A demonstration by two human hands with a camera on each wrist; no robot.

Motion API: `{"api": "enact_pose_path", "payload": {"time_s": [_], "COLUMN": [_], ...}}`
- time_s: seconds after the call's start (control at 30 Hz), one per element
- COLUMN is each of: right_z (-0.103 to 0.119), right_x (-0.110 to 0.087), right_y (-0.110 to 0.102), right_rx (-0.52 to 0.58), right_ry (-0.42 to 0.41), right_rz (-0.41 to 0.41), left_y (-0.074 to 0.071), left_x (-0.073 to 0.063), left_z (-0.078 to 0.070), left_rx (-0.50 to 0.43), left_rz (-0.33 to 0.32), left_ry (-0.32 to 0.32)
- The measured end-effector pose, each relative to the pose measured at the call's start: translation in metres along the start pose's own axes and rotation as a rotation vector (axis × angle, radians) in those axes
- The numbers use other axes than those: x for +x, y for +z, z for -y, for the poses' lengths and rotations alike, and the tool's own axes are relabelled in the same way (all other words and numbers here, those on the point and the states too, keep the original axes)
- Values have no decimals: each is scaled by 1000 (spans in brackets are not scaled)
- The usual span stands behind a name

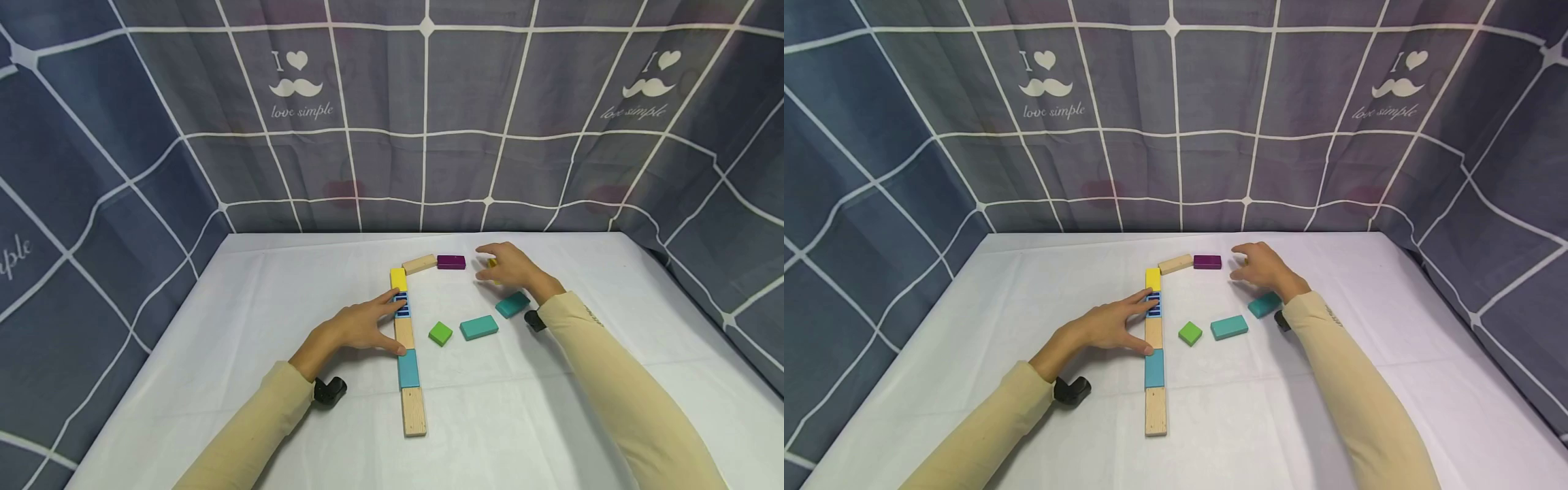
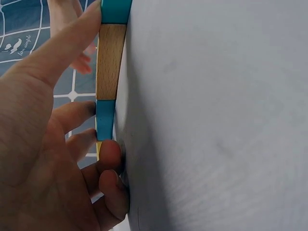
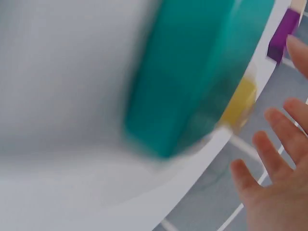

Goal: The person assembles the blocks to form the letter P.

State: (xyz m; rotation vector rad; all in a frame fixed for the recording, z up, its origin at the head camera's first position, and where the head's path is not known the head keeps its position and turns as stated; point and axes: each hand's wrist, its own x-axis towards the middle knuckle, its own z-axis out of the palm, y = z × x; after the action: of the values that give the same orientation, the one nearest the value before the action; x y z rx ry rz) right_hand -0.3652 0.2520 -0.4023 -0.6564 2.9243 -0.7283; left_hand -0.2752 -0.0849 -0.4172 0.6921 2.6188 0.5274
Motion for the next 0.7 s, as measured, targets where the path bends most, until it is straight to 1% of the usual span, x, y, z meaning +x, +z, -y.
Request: {"api": "enact_pose_path", "payload": {"time_s": [0.13,0.23,0.3,0.4,0.53,0.6,0.7], "right_z": [-14,-22,-26,-32,-38,-39,-37], "right_x": [-15,-22,-25,-28,-29,-29,-29], "right_y": [-10,-14,-14,-12,-10,-9,-9], "right_rx": [29,71,108,161,214,229,217], "right_ry": [91,161,190,218,212,213,235], "right_rz": [60,77,79,81,83,88,99], "left_y": [-1,-2,-2,-2,-1,-1,-2], "left_x": [0,-1,-1,-1,-1,-1,-2], "left_z": [0,-1,-1,-2,-1,-1,-2], "left_rx": [1,-7,-13,-19,-14,-13,-13], "left_rz": [4,7,9,14,12,10,10], "left_ry": [1,0,-2,-5,-3,-3,-4]}}
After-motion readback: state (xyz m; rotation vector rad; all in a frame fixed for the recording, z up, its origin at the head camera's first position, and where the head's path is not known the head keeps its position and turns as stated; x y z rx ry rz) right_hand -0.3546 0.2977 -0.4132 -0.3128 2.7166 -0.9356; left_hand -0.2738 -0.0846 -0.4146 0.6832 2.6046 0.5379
